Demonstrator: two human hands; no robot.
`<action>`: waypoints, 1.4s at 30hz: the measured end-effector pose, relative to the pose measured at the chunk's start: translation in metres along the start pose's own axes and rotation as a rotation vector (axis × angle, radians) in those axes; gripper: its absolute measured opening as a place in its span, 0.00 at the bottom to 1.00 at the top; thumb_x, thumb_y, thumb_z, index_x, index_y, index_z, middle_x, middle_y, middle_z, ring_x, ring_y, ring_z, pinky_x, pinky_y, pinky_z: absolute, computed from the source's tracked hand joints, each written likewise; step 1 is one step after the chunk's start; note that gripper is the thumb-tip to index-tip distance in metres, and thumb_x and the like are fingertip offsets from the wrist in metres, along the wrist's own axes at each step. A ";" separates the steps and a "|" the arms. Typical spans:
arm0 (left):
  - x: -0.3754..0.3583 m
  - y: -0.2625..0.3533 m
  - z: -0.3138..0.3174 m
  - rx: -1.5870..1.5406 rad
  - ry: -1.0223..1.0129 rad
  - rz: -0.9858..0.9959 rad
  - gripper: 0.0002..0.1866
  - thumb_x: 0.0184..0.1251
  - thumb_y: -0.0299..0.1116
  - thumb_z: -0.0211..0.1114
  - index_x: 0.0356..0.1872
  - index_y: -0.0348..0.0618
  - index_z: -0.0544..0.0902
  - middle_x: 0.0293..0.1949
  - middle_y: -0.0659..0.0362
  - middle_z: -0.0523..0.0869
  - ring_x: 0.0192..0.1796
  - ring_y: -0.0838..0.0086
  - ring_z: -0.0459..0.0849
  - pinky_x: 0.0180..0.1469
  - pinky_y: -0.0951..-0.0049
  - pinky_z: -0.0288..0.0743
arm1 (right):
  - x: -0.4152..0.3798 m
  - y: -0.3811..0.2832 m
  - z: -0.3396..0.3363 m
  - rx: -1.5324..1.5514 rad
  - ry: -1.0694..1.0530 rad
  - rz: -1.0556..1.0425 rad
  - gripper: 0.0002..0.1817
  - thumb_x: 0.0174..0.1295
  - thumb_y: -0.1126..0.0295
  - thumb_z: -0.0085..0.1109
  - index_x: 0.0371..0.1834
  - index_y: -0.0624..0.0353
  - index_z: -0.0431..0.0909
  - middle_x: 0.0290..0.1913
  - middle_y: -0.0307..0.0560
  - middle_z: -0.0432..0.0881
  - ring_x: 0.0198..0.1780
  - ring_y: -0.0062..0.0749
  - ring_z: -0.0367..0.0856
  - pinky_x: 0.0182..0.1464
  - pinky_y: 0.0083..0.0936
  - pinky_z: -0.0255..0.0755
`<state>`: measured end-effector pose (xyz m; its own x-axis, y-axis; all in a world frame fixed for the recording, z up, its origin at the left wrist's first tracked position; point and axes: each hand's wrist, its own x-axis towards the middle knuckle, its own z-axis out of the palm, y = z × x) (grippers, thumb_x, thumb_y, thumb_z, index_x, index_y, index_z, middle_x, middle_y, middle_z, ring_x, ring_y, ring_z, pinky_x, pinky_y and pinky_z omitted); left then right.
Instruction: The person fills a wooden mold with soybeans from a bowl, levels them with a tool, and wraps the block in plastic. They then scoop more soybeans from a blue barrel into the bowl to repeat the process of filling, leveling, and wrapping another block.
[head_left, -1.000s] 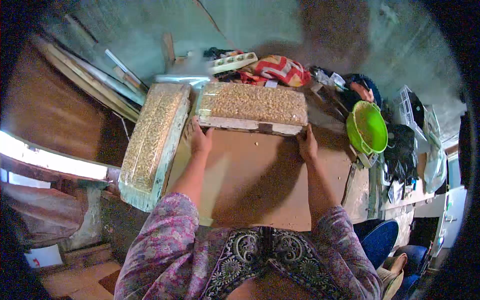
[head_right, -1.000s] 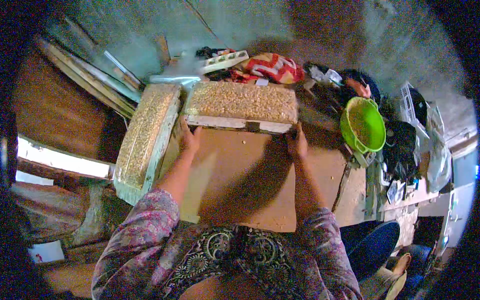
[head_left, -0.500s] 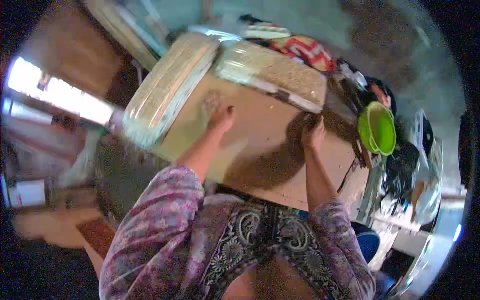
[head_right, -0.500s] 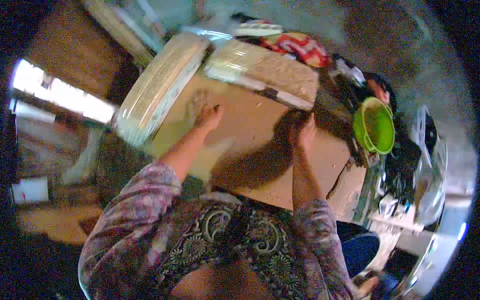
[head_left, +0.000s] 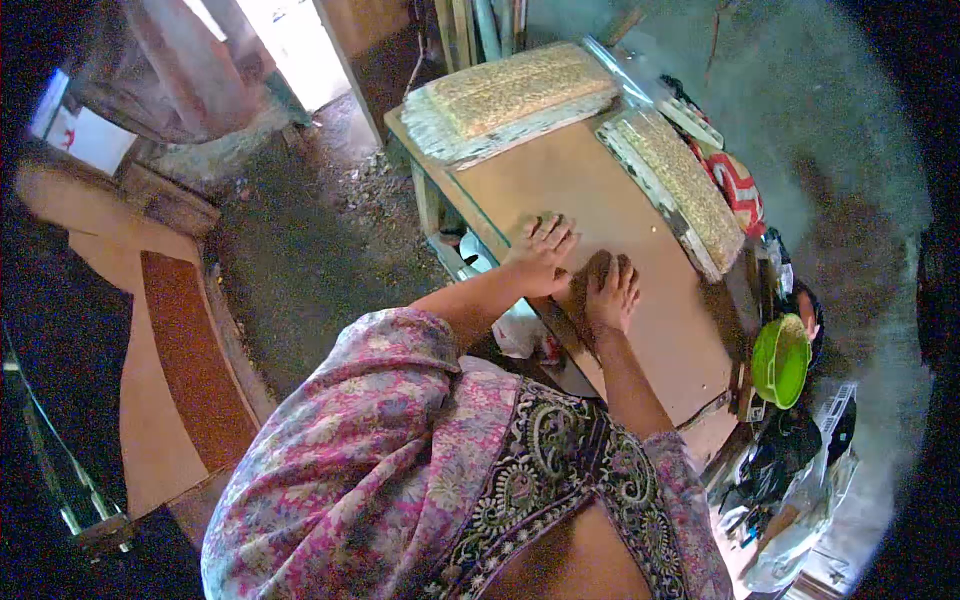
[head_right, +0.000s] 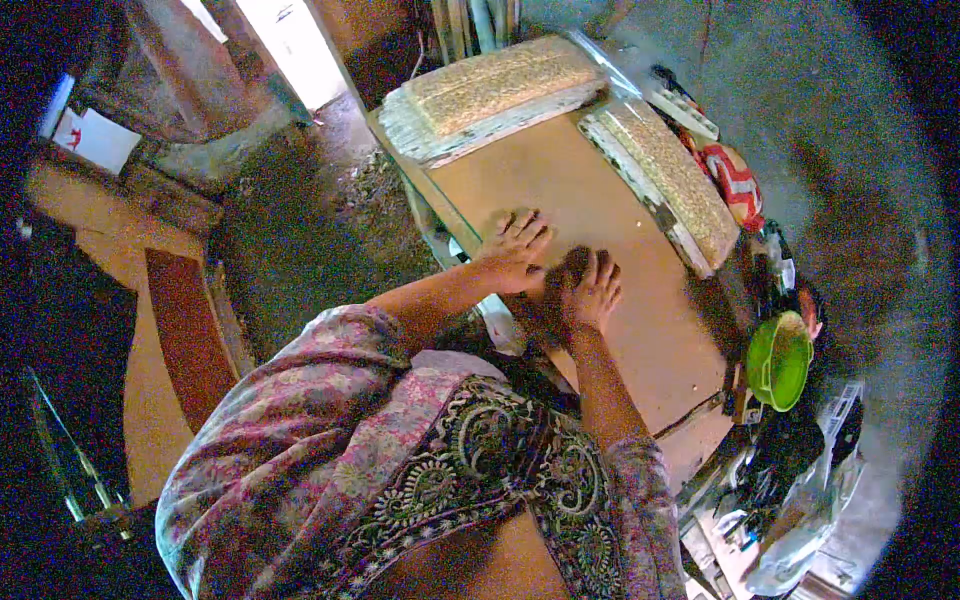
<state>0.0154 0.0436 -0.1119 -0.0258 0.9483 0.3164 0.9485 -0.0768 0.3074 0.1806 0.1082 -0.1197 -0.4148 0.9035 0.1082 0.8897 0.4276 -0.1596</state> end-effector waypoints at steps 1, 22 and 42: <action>-0.001 -0.002 0.000 0.005 -0.005 0.041 0.34 0.45 0.46 0.57 0.56 0.41 0.62 0.61 0.49 0.55 0.64 0.55 0.50 0.61 0.50 0.43 | -0.002 -0.011 0.000 -0.014 0.004 -0.025 0.30 0.55 0.51 0.43 0.61 0.48 0.53 0.64 0.47 0.49 0.64 0.48 0.46 0.62 0.46 0.42; -0.111 -0.250 -0.117 -0.234 -0.395 0.518 0.29 0.44 0.33 0.58 0.53 0.45 0.64 0.54 0.52 0.67 0.50 0.59 0.72 0.47 0.60 0.68 | 0.035 -0.233 0.006 -0.189 0.155 0.469 0.25 0.55 0.51 0.41 0.57 0.44 0.61 0.61 0.43 0.57 0.61 0.45 0.53 0.57 0.46 0.50; -0.122 -0.605 -0.077 0.023 -0.905 0.004 0.20 0.55 0.46 0.50 0.40 0.42 0.75 0.36 0.48 0.79 0.40 0.60 0.78 0.40 0.62 0.72 | 0.058 -0.227 0.036 -0.129 0.172 0.727 0.22 0.56 0.59 0.43 0.57 0.42 0.61 0.62 0.38 0.56 0.64 0.41 0.49 0.59 0.48 0.47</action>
<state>-0.5792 -0.0495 -0.2672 0.2263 0.8283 -0.5126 0.9544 -0.0833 0.2866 -0.0526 0.0643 -0.1126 0.3105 0.9348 0.1727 0.9476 -0.2900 -0.1342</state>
